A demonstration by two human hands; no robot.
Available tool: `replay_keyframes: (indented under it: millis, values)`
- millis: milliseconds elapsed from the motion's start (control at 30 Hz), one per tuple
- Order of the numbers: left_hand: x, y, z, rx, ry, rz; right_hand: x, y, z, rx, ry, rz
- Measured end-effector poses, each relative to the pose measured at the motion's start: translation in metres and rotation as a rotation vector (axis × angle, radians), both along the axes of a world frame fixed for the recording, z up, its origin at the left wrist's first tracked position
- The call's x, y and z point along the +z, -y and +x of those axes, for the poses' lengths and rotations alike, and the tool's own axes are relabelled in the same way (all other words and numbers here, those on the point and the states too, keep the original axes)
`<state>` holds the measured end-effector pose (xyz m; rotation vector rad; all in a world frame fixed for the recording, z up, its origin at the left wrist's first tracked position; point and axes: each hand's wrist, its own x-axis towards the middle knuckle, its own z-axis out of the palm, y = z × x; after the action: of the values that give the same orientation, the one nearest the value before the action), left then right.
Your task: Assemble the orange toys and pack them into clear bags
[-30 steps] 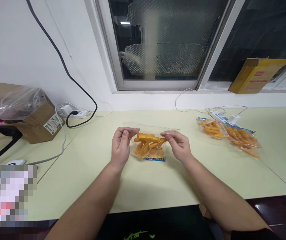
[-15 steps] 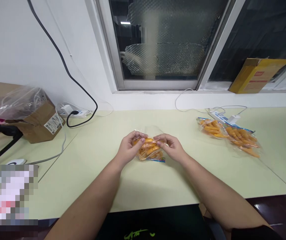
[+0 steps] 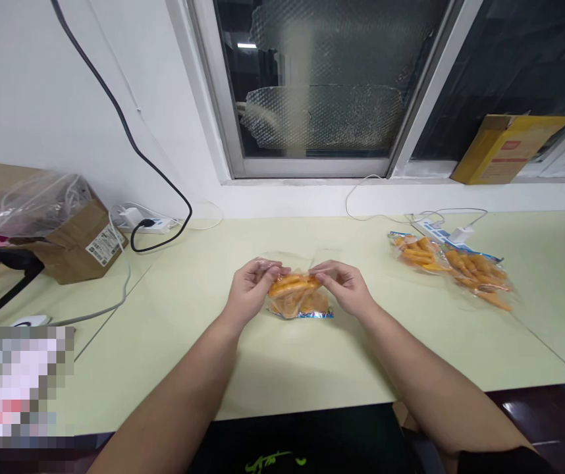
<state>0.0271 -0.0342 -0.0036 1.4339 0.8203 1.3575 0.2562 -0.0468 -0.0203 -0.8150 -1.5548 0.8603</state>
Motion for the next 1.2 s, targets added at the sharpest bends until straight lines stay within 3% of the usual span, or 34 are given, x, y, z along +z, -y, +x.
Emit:
replay_keyframes:
  millis: [100,333,500,767,867,1000,1200]
  values:
    - [0.003,0.001,0.0,0.061,0.035,0.059,0.003,0.002,0.0,-0.028,-0.022,0.054]
    - [0.003,0.001,-0.001,-0.07,-0.054,0.037,-0.002,-0.001,0.004,0.047,0.096,0.02]
    - [0.003,0.003,-0.001,0.051,0.008,0.052,0.001,0.002,0.001,0.006,0.059,0.081]
    - [0.004,-0.001,-0.006,-0.098,-0.114,0.158,0.001,0.002,0.003,0.081,0.175,0.073]
    - [0.001,-0.002,-0.007,-0.086,-0.164,0.088,0.003,0.004,0.0,0.066,0.168,0.096]
    - [-0.002,-0.001,-0.007,-0.072,-0.054,-0.01,0.007,0.006,0.0,0.029,0.163,0.124]
    - [-0.002,-0.006,-0.009,-0.21,0.032,-0.076,0.005,0.003,0.008,0.057,0.182,0.029]
